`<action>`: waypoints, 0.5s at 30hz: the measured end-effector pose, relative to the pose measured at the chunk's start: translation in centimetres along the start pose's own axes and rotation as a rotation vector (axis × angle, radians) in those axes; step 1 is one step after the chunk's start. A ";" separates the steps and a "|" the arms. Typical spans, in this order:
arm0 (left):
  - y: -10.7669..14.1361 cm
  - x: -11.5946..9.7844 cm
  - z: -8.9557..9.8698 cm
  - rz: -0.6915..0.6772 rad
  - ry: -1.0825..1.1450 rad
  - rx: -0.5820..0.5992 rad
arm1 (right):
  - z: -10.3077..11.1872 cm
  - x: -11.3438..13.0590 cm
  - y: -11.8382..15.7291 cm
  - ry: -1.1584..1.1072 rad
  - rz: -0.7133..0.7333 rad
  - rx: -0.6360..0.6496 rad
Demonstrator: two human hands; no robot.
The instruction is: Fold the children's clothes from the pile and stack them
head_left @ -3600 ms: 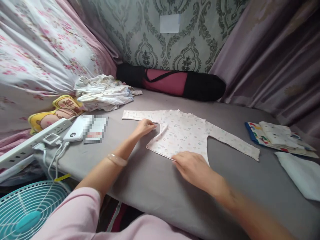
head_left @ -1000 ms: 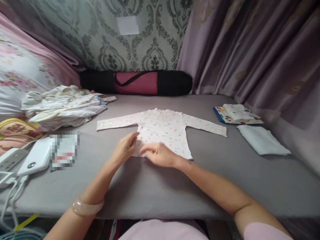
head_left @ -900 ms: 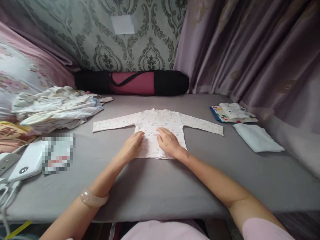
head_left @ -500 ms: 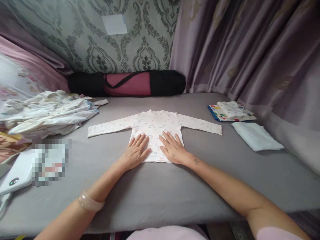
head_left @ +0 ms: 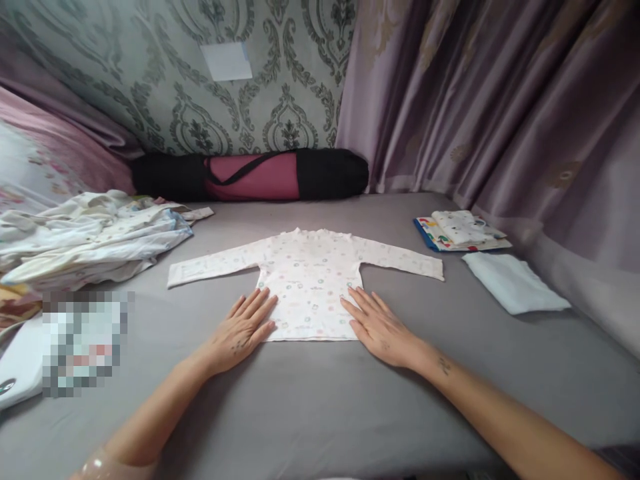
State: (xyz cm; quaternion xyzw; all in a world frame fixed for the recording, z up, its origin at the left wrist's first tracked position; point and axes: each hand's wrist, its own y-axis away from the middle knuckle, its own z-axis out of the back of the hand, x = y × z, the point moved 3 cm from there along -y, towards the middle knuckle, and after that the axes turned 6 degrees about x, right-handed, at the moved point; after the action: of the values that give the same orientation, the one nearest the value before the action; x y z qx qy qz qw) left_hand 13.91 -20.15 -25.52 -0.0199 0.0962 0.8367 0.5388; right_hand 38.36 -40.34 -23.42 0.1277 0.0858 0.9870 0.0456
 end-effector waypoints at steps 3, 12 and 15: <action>0.2 0.2 0.4 -0.023 0.003 0.006 | 0.2 -0.8 1.6 -0.027 0.010 0.034; -3.3 0.6 4.3 -0.101 0.083 -0.073 | 3.9 -7.6 4.2 -0.412 -0.074 0.113; -6.9 -0.6 5.7 -0.168 0.154 -0.139 | 6.3 -12.6 3.2 -0.441 -0.333 -0.165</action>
State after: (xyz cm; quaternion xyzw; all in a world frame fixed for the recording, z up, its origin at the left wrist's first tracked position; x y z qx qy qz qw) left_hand 20.85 -16.92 -20.81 -0.1296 0.0771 0.7893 0.5953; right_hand 51.89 -43.90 -19.93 0.3193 0.0127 0.9180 0.2348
